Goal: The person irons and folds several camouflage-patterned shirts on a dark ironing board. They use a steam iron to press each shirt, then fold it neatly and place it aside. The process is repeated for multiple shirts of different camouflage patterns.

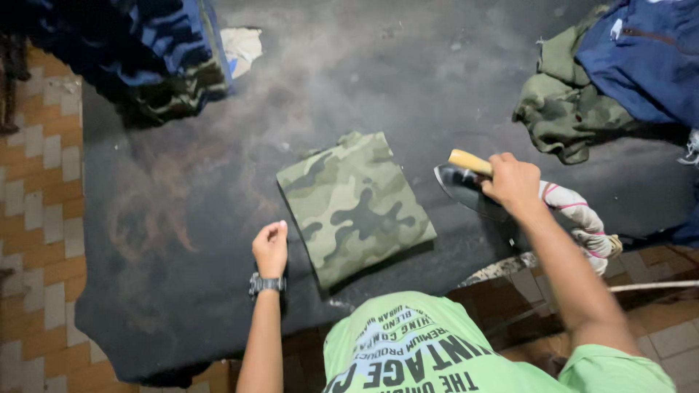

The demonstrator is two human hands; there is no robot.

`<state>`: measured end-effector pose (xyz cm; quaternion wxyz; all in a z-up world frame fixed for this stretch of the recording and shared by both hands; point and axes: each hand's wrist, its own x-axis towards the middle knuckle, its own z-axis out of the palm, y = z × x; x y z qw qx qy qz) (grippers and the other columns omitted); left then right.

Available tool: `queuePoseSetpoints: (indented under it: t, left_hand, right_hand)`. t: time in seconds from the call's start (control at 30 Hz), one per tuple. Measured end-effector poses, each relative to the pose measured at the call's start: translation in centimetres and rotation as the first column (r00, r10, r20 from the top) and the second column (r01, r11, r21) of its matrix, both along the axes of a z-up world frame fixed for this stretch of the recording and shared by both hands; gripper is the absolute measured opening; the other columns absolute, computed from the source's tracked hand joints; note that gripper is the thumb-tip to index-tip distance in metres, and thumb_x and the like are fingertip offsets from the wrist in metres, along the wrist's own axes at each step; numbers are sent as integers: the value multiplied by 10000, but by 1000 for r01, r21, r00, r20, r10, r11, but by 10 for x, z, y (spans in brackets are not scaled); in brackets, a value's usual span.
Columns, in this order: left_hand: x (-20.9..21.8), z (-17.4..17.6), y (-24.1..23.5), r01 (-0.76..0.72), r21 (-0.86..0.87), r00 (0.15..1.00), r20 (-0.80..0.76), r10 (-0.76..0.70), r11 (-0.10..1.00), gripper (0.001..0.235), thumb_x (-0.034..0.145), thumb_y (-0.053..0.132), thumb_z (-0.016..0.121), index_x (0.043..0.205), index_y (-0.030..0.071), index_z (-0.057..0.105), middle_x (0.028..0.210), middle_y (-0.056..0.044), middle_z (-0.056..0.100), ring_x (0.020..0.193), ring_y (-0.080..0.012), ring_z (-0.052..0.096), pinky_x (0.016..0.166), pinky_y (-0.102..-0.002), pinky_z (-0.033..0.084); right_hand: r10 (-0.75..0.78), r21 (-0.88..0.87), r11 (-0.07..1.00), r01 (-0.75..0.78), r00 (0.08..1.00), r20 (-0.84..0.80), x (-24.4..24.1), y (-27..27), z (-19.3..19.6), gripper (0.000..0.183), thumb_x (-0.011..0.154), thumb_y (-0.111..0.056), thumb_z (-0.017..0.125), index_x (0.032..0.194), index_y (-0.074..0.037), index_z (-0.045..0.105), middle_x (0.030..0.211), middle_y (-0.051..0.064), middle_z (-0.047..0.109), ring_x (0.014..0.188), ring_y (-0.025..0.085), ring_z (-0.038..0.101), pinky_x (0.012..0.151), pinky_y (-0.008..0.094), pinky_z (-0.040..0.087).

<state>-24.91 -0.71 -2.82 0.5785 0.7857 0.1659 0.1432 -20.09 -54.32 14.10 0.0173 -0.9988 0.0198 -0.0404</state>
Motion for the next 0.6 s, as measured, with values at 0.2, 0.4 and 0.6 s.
queuePoseSetpoints:
  t: [0.2,0.4,0.6]
  left_hand:
    - [120,-39,-1,-41,-48,997,-72,38,998,477,845,321,852,1084,-46,664,892,-4,734,798,-104,684,725,-280,541]
    - [156,-8,-5,-179,-561,879,-461,-126,808,437,860,379,857,734,131,521,587,22,410,467,-149,346,451,-355,321]
    - [136,119,-21,217,-185,976,66,-208,959,212,893,189,821,841,21,703,774,77,603,698,-24,495,610,-232,413]
  right_hand:
    - [146,201,925,-322,791,594,43,117,-38,248,834,-254,749,1028,-107,699,1025,103,698,983,324,667,865,479,473]
    - [-133,807,508,302,953,-273,134,187,-98,502,864,-456,770,1086,-7,730,1018,168,733,962,346,724,835,459,558]
    - [198,978,198,60,975,-100,167,178,-64,331,939,-343,767,961,-12,765,884,-4,703,822,108,621,743,313,529]
